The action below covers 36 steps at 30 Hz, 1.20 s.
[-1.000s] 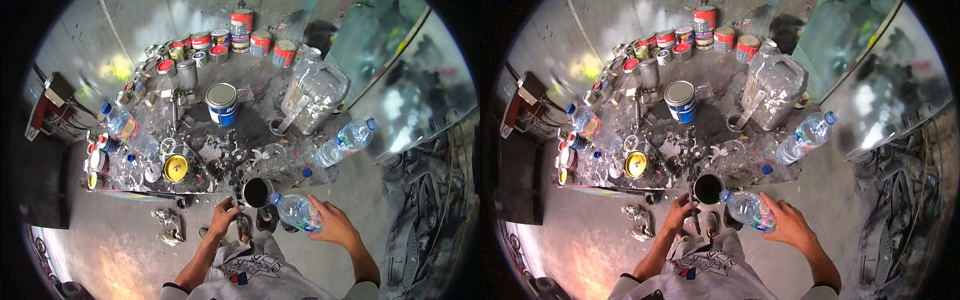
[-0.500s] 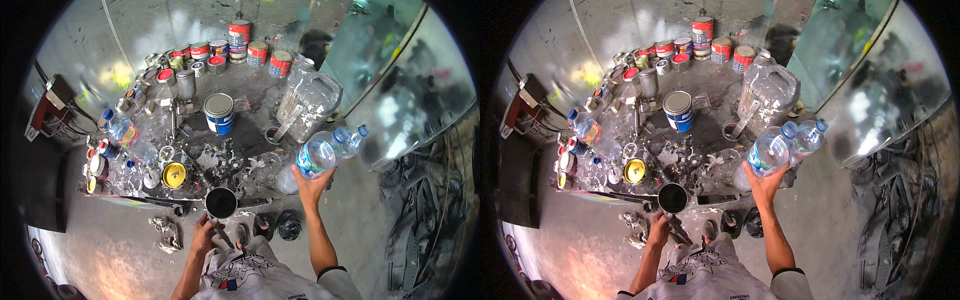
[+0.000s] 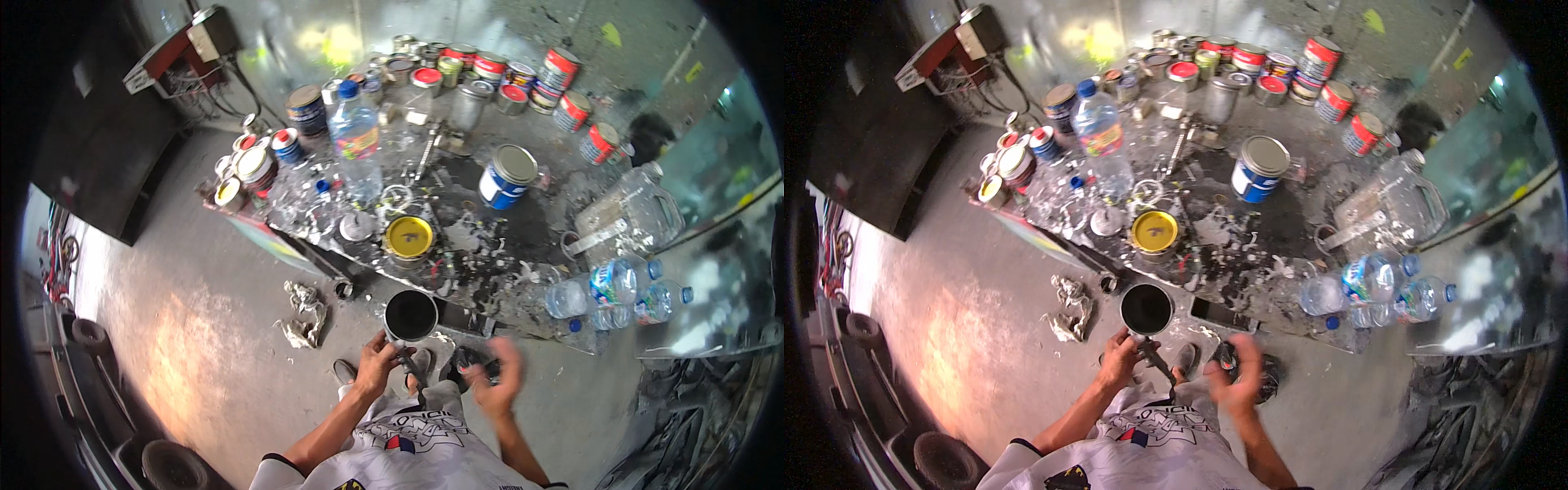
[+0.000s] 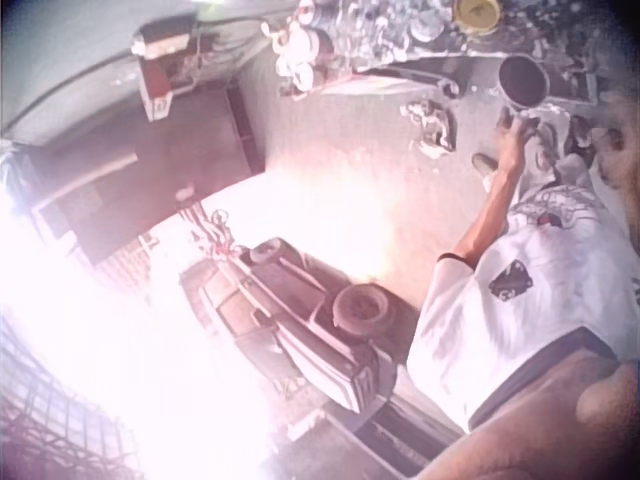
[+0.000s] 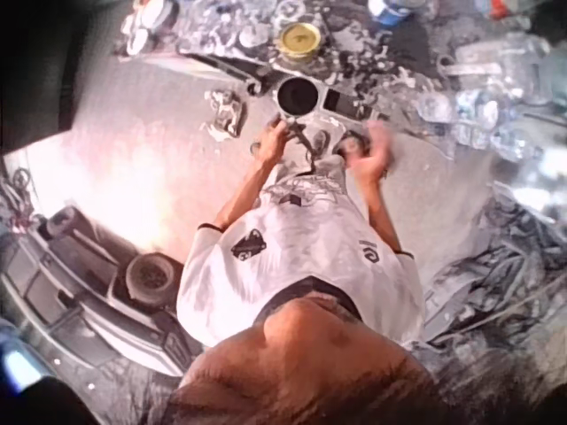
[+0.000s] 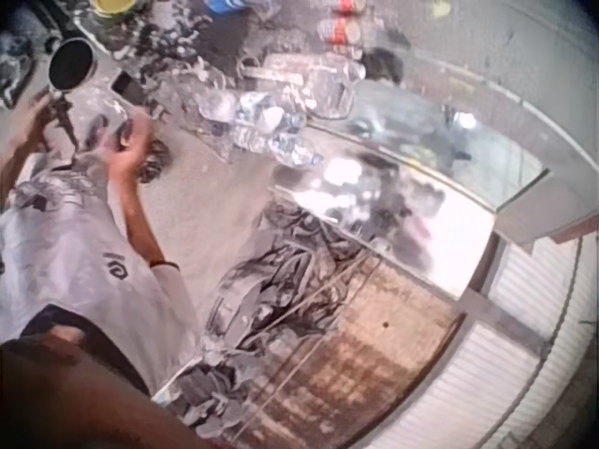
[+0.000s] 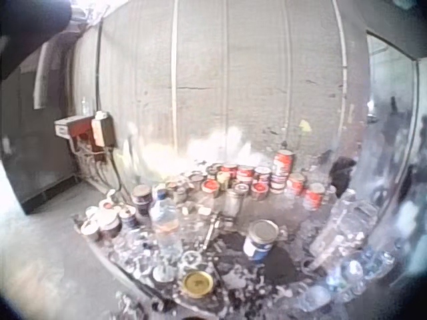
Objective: The person walks through a workshop and approaches a cluttered workbench. They pick up a paint can and a spray gun, then pour a liquid from a plastic bottle into the can. The person stirs the contents of the can with a stick and then pours the mixture into the spray gun's container. They continue to handle various paint cans and tools on the table.
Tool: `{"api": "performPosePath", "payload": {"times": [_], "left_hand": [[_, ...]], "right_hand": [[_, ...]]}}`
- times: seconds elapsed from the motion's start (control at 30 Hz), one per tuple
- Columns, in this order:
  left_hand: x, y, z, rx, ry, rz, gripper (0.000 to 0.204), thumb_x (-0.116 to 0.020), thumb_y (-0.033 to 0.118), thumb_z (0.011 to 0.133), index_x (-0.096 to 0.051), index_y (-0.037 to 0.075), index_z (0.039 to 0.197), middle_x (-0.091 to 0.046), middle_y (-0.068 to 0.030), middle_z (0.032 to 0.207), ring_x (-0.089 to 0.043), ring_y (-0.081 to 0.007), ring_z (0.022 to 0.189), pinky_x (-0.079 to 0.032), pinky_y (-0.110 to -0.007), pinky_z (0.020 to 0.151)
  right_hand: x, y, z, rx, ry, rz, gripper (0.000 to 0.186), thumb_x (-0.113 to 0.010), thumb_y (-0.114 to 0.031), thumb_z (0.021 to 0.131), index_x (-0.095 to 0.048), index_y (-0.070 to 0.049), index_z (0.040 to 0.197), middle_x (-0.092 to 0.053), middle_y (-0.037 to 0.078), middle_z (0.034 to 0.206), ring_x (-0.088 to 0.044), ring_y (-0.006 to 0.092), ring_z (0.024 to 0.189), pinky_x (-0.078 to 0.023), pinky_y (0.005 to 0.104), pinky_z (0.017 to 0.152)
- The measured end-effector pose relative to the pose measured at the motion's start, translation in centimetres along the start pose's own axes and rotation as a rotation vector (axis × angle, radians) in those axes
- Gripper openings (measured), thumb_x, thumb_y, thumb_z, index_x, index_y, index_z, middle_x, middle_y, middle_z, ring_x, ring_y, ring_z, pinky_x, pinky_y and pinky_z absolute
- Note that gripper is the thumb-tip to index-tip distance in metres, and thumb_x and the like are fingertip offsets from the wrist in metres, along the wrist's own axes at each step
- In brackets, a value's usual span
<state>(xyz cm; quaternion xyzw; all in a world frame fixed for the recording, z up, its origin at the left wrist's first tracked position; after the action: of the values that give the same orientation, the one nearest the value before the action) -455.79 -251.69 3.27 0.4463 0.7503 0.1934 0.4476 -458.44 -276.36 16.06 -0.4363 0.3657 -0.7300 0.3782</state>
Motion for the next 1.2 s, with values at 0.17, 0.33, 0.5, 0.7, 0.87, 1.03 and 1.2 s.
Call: {"api": "performPosePath", "payload": {"times": [0.17, 0.33, 0.5, 0.7, 0.87, 1.03, 1.2], "left_hand": [[4.9, 0.3, -1.7, 0.009, 0.019, -0.011, 0.067, -0.069, 0.024, 0.087, -0.038, -0.004, 0.140, -0.063, -0.0122, 0.119, -0.068, -0.0223, 0.101, -0.054, -0.033, 0.089], [11.0, 4.7, -4.3, 0.000, 0.018, 0.302, 0.070, -0.068, 0.030, 0.090, -0.038, -0.006, 0.141, -0.067, -0.0132, 0.113, -0.064, -0.0133, 0.100, -0.051, -0.028, 0.084], [20.5, 9.3, -8.4, -0.042, -0.205, 0.488, 0.061, -0.068, 0.027, 0.090, -0.047, -0.007, 0.135, -0.069, -0.0149, 0.111, -0.064, -0.0120, 0.093, -0.050, -0.025, 0.078], [40.9, 7.0, -10.6, 0.035, 0.109, 0.551, 0.030, -0.061, 0.000, 0.086, -0.061, -0.010, 0.115, -0.069, -0.0219, 0.105, -0.071, -0.0263, 0.089, -0.057, -0.033, 0.077], [53.6, 1.3, -11.9, -0.020, 0.278, 1.011, 0.043, -0.058, -0.001, 0.081, -0.059, -0.003, 0.125, -0.061, -0.0225, 0.125, -0.064, -0.0304, 0.110, -0.055, -0.035, 0.085], [58.5, -6.1, -15.7, 0.323, 0.384, 0.906, 0.052, -0.068, 0.010, 0.077, -0.058, 0.001, 0.128, -0.060, -0.0197, 0.129, -0.059, -0.0318, 0.118, -0.051, -0.038, 0.094], [61.2, -12.8, -22.8, 0.365, 0.645, 0.487, 0.051, -0.065, 0.006, 0.075, -0.059, -0.002, 0.125, -0.064, -0.0207, 0.122, -0.063, -0.0277, 0.113, -0.052, -0.034, 0.092]], "right_hand": [[-17.3, -1.9, -6.3, -0.076, -0.500, -0.065, 0.069, -0.070, -0.003, 0.073, -0.043, 0.000, 0.136, -0.049, 0.025, 0.133, -0.048, 0.0406, 0.124, -0.039, 0.0457, 0.104], [-26.4, -2.7, -9.0, -0.132, -0.561, 0.082, 0.056, -0.055, 0.007, 0.075, -0.053, -0.001, 0.131, -0.059, 0.025, 0.122, -0.058, 0.0373, 0.114, -0.045, 0.0424, 0.096], [-31.1, -5.5, -11.6, -0.120, -0.745, 0.182, 0.052, -0.049, 0.006, 0.080, -0.053, 0.001, 0.132, -0.064, 0.024, 0.117, -0.065, 0.0330, 0.105, -0.050, 0.0338, 0.088], [-36.6, -7.5, -12.6, -0.072, -0.735, 0.260, 0.051, -0.052, 0.004, 0.086, -0.049, 0.001, 0.137, -0.062, 0.020, 0.125, -0.061, 0.0296, 0.115, -0.048, 0.0316, 0.094], [-37.9, -8.1, -13.1, -0.045, -0.655, 0.277, 0.043, -0.057, -0.002, 0.089, -0.054, 0.001, 0.131, -0.062, 0.018, 0.125, -0.061, 0.0308, 0.116, -0.048, 0.0353, 0.095], [-43.5, -3.0, -14.4, -0.016, -0.713, 0.157, 0.036, -0.060, -0.012, 0.091, -0.057, 0.003, 0.124, -0.062, 0.021, 0.121, -0.061, 0.0349, 0.110, -0.048, 0.0392, 0.093], [-46.6, 3.7, -12.8, -0.304, -0.576, 0.080, 0.040, -0.061, -0.021, 0.094, -0.057, 0.002, 0.127, -0.062, 0.022, 0.111, -0.062, 0.0350, 0.101, -0.048, 0.0403, 0.088]]}}
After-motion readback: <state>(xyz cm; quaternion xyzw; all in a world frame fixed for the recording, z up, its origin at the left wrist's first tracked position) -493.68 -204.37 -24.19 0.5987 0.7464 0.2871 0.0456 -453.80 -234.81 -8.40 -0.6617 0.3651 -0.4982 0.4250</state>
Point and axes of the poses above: each hand's wrist, its own z-axis towards the middle knuckle, its own x-axis out of the back of the hand, y = z × x, the point moved 10 cm from there along z, towards the middle knuckle
